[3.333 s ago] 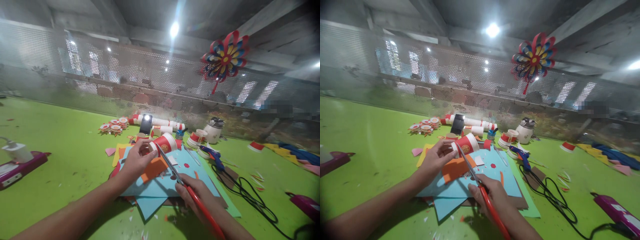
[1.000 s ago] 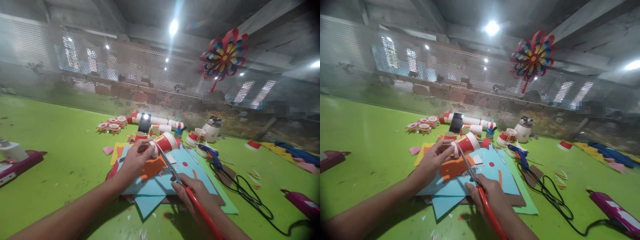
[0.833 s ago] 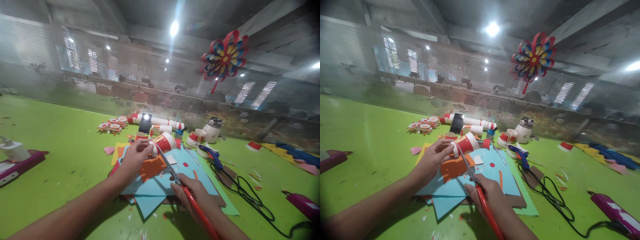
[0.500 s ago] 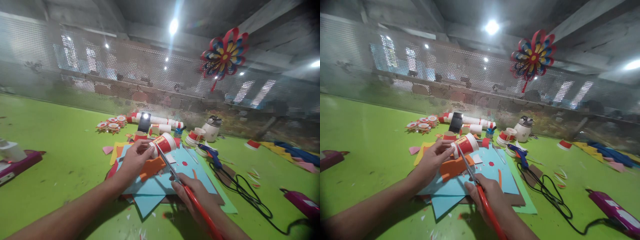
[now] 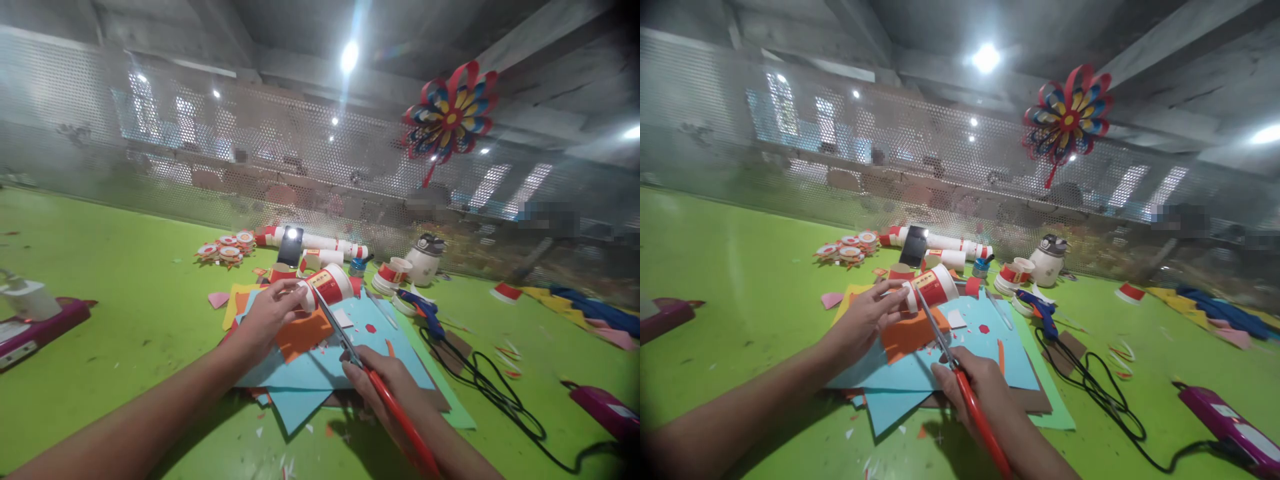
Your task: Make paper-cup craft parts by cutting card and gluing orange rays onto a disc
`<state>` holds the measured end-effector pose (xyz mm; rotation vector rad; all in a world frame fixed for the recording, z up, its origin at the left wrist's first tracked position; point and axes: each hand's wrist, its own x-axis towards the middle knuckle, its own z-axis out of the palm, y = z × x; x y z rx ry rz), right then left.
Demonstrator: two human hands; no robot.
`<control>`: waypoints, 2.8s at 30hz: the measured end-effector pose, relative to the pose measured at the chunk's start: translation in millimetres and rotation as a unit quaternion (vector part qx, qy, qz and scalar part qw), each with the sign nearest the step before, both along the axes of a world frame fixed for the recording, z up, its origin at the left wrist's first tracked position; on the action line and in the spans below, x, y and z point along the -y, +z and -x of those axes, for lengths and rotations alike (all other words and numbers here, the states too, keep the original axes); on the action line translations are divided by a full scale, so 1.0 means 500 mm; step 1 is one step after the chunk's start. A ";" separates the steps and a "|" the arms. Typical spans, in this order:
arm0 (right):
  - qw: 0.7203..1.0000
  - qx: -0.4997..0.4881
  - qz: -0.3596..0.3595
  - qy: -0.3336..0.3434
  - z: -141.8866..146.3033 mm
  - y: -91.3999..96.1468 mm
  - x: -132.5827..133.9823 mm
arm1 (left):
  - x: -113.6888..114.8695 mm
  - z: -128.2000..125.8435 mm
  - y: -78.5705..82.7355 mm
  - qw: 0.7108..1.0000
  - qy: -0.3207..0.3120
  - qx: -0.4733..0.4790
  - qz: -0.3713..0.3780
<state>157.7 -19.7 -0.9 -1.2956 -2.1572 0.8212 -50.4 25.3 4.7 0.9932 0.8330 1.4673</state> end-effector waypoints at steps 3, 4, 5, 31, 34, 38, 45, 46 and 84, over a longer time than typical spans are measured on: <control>1.000 -0.003 0.024 0.006 -0.004 -0.001 -0.005 | 0.002 0.000 0.002 1.000 -0.001 -0.007 -0.002; 0.999 -0.004 0.030 0.014 -0.005 0.000 -0.007 | 0.004 -0.001 0.003 1.000 0.004 -0.011 -0.006; 0.999 -0.005 0.031 0.022 -0.006 0.001 -0.008 | 0.006 -0.002 0.004 1.000 0.008 -0.015 -0.010; 0.999 -0.003 0.048 0.016 0.000 0.007 0.001 | 0.001 0.000 -0.001 0.998 0.040 -0.039 -0.014; 0.998 0.005 0.057 0.008 -0.001 0.014 0.005 | 0.006 -0.003 0.000 0.996 0.040 -0.069 -0.029; 0.999 0.004 0.048 0.004 -0.004 0.009 0.006 | 0.011 -0.004 -0.001 0.994 0.041 -0.093 -0.042; 0.999 -0.019 0.044 0.011 -0.002 0.009 0.011 | 0.008 -0.005 -0.005 0.992 0.050 -0.109 -0.036; 0.999 -0.021 0.041 0.009 -0.001 0.010 0.013 | 0.008 -0.005 -0.006 0.992 0.052 -0.108 -0.036; 1.000 0.006 -0.028 0.009 0.006 0.002 0.014 | 0.011 -0.007 0.007 1.000 0.004 0.027 -0.008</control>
